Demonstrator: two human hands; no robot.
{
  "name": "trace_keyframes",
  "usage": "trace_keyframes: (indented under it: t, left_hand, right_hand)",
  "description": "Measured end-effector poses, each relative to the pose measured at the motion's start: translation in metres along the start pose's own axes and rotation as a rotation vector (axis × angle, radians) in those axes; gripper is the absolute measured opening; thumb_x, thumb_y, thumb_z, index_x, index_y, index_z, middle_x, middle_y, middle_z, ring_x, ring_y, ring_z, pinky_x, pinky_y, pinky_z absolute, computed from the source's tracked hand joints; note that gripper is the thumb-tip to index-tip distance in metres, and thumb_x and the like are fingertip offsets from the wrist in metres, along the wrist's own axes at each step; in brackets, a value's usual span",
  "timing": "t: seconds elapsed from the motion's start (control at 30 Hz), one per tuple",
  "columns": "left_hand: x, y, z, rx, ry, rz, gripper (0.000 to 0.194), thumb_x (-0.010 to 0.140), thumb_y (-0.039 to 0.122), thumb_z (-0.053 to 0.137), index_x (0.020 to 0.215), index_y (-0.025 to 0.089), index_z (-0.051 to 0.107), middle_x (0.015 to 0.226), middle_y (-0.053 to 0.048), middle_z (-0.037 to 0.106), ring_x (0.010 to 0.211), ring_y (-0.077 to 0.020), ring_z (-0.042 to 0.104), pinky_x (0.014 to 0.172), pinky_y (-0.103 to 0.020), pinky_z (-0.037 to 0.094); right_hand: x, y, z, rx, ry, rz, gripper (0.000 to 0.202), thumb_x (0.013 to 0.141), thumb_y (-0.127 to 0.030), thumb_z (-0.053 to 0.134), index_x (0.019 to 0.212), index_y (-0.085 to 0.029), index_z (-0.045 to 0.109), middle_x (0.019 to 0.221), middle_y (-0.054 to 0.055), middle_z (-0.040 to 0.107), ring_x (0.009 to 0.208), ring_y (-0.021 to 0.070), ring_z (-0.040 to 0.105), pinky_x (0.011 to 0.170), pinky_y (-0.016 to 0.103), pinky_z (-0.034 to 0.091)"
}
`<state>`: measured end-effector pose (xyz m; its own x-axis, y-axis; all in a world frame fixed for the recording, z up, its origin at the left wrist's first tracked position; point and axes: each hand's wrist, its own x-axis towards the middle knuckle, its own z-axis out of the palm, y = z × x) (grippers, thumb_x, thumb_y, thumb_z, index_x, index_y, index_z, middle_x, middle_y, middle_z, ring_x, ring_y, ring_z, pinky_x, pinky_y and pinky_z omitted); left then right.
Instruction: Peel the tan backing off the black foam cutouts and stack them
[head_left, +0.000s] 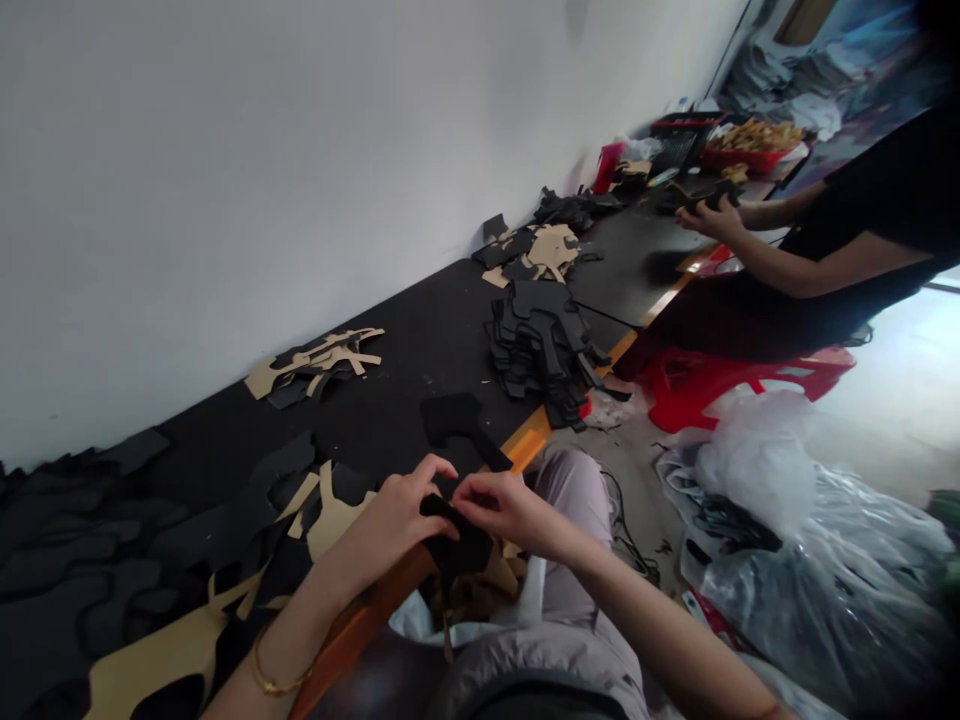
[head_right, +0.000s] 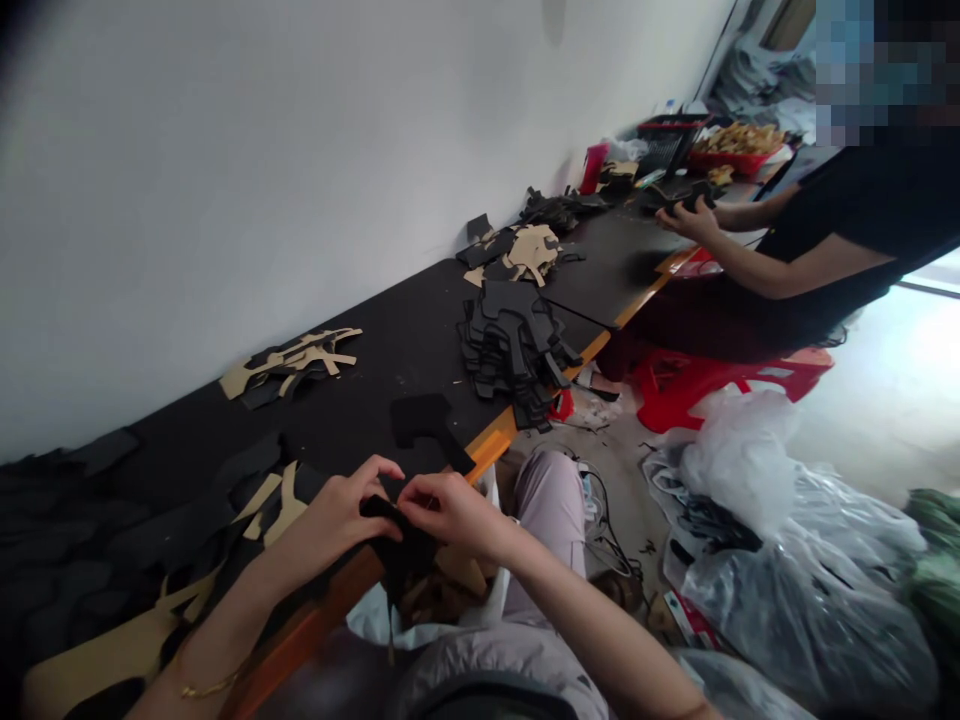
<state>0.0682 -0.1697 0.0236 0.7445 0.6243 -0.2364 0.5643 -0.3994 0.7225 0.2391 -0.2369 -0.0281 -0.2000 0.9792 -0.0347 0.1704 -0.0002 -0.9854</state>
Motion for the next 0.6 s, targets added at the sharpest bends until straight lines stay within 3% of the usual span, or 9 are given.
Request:
trace_keyframes:
  t: [0.13, 0.23, 0.33, 0.43, 0.6]
  left_hand:
    - [-0.002, -0.007, 0.002, 0.26, 0.262, 0.362, 0.034, 0.074, 0.019, 0.067, 0.105, 0.024, 0.055, 0.1, -0.001, 0.066, 0.099, -0.0184, 0.059, 0.085, -0.031, 0.045]
    - [-0.005, -0.006, 0.001, 0.518, 0.436, 0.647, 0.021, 0.078, 0.019, 0.065, 0.098, 0.027, 0.063, 0.116, -0.003, 0.06, 0.116, -0.0199, 0.048, 0.1, -0.038, 0.037]
    - [-0.009, -0.002, 0.002, 0.635, 0.523, 0.722, 0.01, 0.082, 0.019, 0.061, 0.087, 0.026, 0.066, 0.112, -0.001, 0.063, 0.115, -0.0189, 0.048, 0.102, -0.039, 0.033]
    - [-0.013, -0.002, 0.008, 0.671, 0.574, 0.762, 0.011, 0.084, 0.019, 0.058, 0.083, 0.026, 0.067, 0.106, 0.0, 0.067, 0.111, -0.0174, 0.051, 0.105, -0.039, 0.029]
    - [-0.021, -0.009, 0.022, 0.561, 0.662, 0.75, 0.015, 0.086, 0.024, 0.057, 0.077, 0.029, 0.068, 0.096, 0.002, 0.068, 0.105, -0.0155, 0.052, 0.107, -0.04, 0.023]
  right_hand:
    - [0.001, 0.007, -0.004, 0.303, -0.165, 0.032, 0.03, 0.084, -0.043, 0.052, 0.077, -0.014, 0.054, 0.065, -0.004, 0.045, 0.058, 0.006, 0.038, 0.053, 0.018, 0.03]
    - [0.001, 0.011, -0.004, 0.317, -0.144, 0.037, 0.033, 0.082, -0.047, 0.054, 0.077, -0.014, 0.052, 0.066, -0.005, 0.043, 0.059, 0.0062, 0.037, 0.054, 0.019, 0.029]
    - [0.0, 0.012, -0.001, 0.228, -0.09, 0.032, 0.033, 0.082, -0.047, 0.054, 0.075, -0.015, 0.049, 0.066, -0.005, 0.04, 0.06, 0.0065, 0.033, 0.055, 0.019, 0.027]
    - [-0.003, 0.014, -0.001, 0.242, -0.062, 0.029, 0.035, 0.083, -0.05, 0.052, 0.076, -0.016, 0.047, 0.067, -0.005, 0.038, 0.062, 0.0068, 0.031, 0.056, 0.02, 0.026]
    - [-0.011, 0.013, -0.01, 0.321, -0.252, 0.066, 0.036, 0.085, -0.05, 0.051, 0.08, -0.014, 0.051, 0.068, -0.005, 0.039, 0.059, 0.0054, 0.031, 0.054, 0.018, 0.026]
